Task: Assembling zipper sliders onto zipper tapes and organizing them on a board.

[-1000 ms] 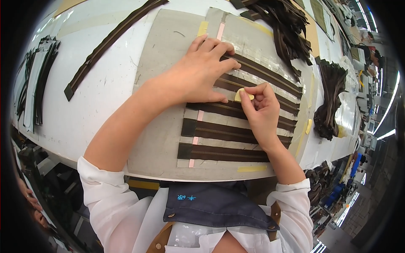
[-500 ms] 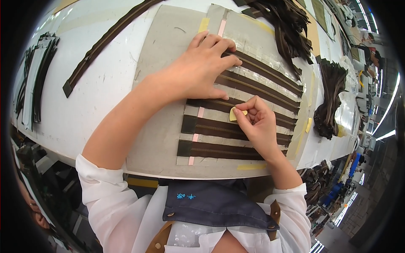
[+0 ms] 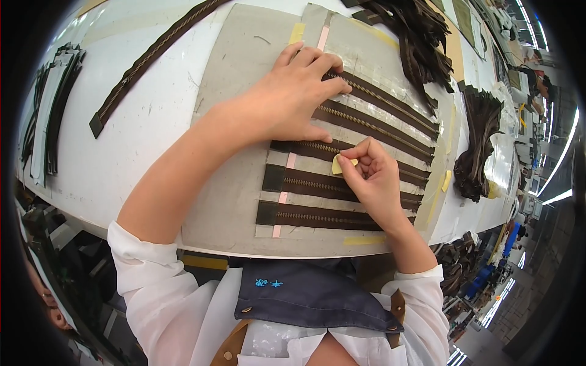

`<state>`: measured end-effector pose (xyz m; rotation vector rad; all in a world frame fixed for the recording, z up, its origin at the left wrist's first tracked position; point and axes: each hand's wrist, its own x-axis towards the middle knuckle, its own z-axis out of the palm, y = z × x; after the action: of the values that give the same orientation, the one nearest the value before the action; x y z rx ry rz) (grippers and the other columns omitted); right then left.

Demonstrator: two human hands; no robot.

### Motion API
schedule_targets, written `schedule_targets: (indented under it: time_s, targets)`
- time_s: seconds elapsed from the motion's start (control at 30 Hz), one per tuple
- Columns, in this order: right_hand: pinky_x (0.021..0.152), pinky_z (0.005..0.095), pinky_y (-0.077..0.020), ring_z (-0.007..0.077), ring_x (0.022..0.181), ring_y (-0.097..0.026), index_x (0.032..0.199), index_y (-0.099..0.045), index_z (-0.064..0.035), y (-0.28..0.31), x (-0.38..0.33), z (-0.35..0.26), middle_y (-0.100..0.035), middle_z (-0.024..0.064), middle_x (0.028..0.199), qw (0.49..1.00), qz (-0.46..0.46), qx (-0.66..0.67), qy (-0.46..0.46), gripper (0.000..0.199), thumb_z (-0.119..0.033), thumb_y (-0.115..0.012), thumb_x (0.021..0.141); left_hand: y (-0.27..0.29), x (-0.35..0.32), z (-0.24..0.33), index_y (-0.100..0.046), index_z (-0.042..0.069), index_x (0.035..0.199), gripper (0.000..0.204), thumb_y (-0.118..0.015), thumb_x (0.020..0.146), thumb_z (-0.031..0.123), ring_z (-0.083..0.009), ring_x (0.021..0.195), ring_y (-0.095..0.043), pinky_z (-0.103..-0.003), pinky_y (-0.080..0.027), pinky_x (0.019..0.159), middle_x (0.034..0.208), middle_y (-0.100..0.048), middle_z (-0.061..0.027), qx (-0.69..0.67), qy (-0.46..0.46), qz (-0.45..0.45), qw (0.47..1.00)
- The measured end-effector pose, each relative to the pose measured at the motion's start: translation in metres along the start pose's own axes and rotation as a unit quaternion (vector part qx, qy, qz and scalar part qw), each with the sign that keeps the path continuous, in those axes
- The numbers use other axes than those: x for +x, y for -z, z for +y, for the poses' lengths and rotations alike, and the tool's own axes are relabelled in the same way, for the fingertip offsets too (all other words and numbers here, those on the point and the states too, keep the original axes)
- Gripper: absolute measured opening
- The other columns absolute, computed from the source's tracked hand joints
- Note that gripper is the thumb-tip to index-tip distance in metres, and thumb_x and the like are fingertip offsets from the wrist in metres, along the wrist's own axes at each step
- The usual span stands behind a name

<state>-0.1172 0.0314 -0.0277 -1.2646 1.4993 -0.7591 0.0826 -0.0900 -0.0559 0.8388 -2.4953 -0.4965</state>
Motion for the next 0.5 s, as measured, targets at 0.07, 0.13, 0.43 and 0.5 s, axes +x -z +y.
schedule_targets:
  time_s: [0.07,0.13,0.43,0.5]
  targets:
    - [0.050,0.0164,-0.0316,-0.0036,0.058,-0.043,0.091,-0.057,0.0001,-0.0001,0.0000,0.0005,-0.057,-0.0053,0.070,1.000,-0.001,-0.008,0.004,0.009,-0.001,-0.065,0.095,-0.0002,0.0000,-0.0002,-0.060,0.012,0.130,0.071,-0.087,0.068,0.032,-0.0316,0.136,-0.038,-0.048,-0.025,0.121,0.138,-0.049,-0.0108,0.001,0.001,0.000,1.000]
    - [0.050,0.0164,-0.0315,-0.0036,0.058,-0.043,0.091,-0.057,0.0000,0.0002,-0.0005,0.0012,-0.057,-0.0054,0.070,1.000,0.001,-0.004,0.004,0.009,0.000,-0.065,0.095,-0.0001,-0.0004,-0.0004,-0.060,0.012,0.130,0.071,-0.087,0.068,0.032,-0.0316,0.136,-0.038,-0.048,-0.025,0.121,0.139,-0.049,-0.0107,0.001,0.000,0.002,1.000]
    - [0.050,0.0164,-0.0288,-0.0038,0.058,-0.040,0.090,-0.058,-0.0001,0.0046,0.0017,-0.0030,-0.055,-0.0069,0.070,0.999,-0.027,-0.004,-0.019,0.009,-0.001,-0.065,0.095,0.0005,-0.0007,-0.0001,-0.060,0.012,0.130,0.070,-0.087,0.068,0.032,-0.0321,0.136,-0.038,-0.047,-0.026,0.120,0.140,-0.048,-0.0102,0.004,0.003,0.000,1.000]
    - [0.050,0.0164,-0.0285,-0.0039,0.058,-0.040,0.090,-0.058,-0.0001,0.0038,0.0019,-0.0033,-0.055,-0.0071,0.070,0.999,-0.026,0.000,-0.021,0.009,-0.002,-0.065,0.095,0.0005,-0.0006,0.0000,-0.060,0.012,0.130,0.070,-0.087,0.068,0.032,-0.0321,0.135,-0.038,-0.047,-0.026,0.120,0.140,-0.048,-0.0102,0.003,0.002,0.002,1.000]
